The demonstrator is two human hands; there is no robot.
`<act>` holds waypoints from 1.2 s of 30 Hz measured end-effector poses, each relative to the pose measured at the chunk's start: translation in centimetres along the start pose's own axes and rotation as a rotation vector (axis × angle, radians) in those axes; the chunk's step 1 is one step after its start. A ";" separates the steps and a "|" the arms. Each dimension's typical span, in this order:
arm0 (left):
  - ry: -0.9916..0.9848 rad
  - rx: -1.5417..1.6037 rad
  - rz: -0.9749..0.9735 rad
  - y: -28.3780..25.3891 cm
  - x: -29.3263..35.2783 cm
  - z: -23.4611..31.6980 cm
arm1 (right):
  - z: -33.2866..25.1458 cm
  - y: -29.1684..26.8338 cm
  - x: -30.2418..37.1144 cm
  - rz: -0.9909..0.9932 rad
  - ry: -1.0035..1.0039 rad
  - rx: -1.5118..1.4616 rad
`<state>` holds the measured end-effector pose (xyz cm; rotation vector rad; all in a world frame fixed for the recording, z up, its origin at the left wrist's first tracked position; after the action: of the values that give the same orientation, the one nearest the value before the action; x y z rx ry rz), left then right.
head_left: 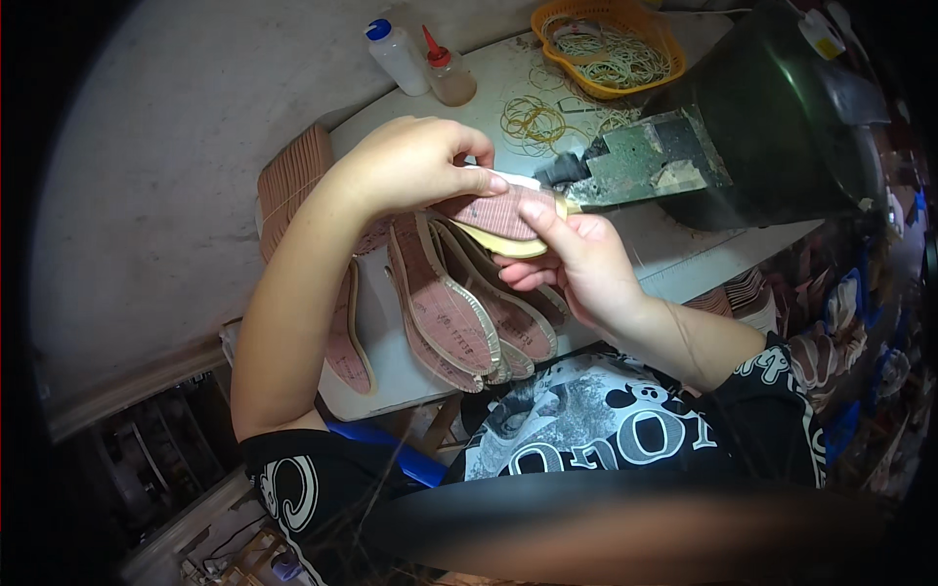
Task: Manually applying a thin yellow border or lining to the pink fabric uppers of shoes and stacking them.
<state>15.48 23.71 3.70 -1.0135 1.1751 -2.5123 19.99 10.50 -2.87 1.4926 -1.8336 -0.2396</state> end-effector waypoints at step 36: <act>-0.357 0.927 0.398 8.0 3.7 -1.0 | -1.9 -1.8 -0.7 -0.162 -0.058 0.258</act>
<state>11.15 17.34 -0.79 -0.7909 0.0381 -2.0367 22.65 11.18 -2.90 1.8336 -1.8447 -0.1281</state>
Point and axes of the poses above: each hand's wrist, its own x-axis away from the middle knuckle, its own y-axis out of the palm, z = x × y, the point moved 9 cm from there along -x, towards the middle knuckle, and after that the axes turned 3 degrees about -y, right-handed, at the moved point
